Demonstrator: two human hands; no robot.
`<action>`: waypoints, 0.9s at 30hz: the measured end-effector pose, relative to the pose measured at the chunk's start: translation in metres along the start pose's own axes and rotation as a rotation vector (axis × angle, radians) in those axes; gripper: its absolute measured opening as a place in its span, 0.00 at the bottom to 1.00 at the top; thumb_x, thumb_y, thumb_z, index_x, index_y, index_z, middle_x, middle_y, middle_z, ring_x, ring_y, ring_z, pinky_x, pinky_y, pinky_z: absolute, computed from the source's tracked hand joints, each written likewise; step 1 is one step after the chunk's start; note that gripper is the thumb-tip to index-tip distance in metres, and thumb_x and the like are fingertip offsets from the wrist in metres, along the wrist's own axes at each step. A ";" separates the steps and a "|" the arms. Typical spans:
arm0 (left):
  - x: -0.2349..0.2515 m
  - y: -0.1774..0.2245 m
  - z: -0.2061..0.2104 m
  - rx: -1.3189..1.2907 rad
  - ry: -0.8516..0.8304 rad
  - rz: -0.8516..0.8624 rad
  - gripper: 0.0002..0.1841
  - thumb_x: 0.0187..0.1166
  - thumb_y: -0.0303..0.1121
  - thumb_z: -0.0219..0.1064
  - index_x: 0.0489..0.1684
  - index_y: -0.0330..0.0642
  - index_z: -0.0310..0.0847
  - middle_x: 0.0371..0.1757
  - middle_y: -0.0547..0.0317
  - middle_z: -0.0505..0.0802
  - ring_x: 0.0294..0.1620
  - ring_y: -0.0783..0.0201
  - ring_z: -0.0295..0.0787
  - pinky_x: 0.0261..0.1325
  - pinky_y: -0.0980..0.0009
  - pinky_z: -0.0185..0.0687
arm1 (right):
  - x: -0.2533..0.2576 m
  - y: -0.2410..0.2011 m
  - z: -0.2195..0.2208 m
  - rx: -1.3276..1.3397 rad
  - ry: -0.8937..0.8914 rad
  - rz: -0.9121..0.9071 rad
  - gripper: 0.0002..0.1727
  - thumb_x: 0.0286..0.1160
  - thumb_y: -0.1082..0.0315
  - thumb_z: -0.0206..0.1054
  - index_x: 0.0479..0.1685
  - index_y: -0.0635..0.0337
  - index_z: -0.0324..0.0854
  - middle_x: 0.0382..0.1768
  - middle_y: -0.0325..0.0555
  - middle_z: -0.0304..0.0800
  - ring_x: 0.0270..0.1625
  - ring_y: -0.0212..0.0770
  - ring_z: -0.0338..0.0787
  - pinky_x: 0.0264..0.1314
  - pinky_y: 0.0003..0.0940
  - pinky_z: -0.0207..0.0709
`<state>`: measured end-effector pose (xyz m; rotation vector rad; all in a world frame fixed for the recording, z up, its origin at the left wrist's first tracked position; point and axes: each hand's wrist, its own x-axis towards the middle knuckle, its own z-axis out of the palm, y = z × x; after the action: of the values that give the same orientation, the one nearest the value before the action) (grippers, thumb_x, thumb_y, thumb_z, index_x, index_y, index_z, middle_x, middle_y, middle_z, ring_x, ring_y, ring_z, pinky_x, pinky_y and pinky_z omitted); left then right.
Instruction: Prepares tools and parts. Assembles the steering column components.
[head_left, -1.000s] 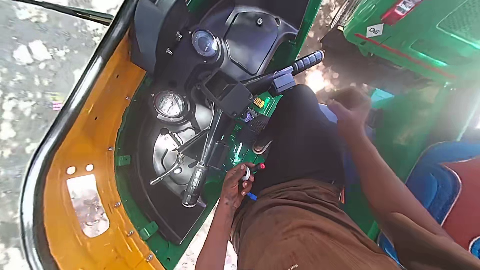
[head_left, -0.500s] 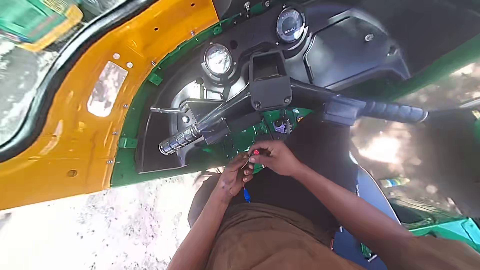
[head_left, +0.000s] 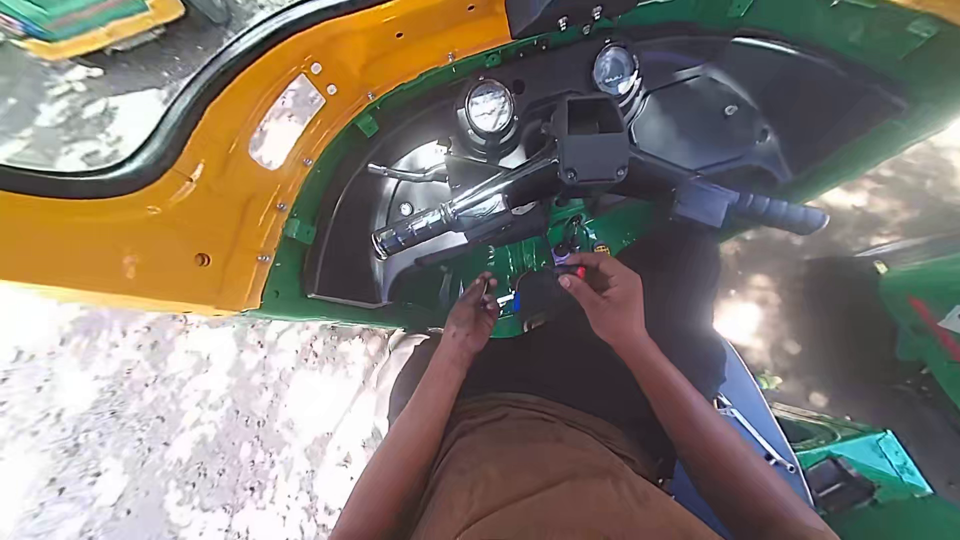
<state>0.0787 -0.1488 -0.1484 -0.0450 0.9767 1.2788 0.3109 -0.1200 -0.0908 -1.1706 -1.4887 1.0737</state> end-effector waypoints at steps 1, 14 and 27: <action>-0.005 0.004 -0.003 -0.026 -0.024 -0.002 0.14 0.93 0.34 0.49 0.60 0.40 0.81 0.42 0.56 0.89 0.27 0.71 0.84 0.33 0.79 0.84 | -0.003 -0.003 0.003 -0.027 0.009 -0.014 0.17 0.70 0.68 0.78 0.58 0.57 0.88 0.43 0.38 0.94 0.30 0.28 0.87 0.31 0.24 0.84; -0.016 0.017 -0.016 -0.158 -0.215 0.066 0.16 0.93 0.33 0.49 0.65 0.34 0.78 0.60 0.46 0.90 0.49 0.60 0.93 0.55 0.70 0.91 | -0.011 -0.018 0.030 0.106 0.057 -0.094 0.19 0.68 0.74 0.78 0.60 0.59 0.86 0.44 0.42 0.92 0.29 0.31 0.85 0.29 0.25 0.83; -0.036 0.000 -0.006 0.172 -0.208 0.144 0.19 0.95 0.37 0.46 0.75 0.40 0.73 0.53 0.47 0.93 0.42 0.60 0.94 0.50 0.68 0.91 | -0.020 0.006 0.036 0.055 0.011 -0.158 0.19 0.67 0.73 0.80 0.59 0.58 0.88 0.47 0.41 0.94 0.25 0.30 0.84 0.25 0.25 0.81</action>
<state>0.0764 -0.1802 -0.1292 0.2908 0.9188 1.2971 0.2795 -0.1422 -0.1060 -1.0014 -1.5067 0.9926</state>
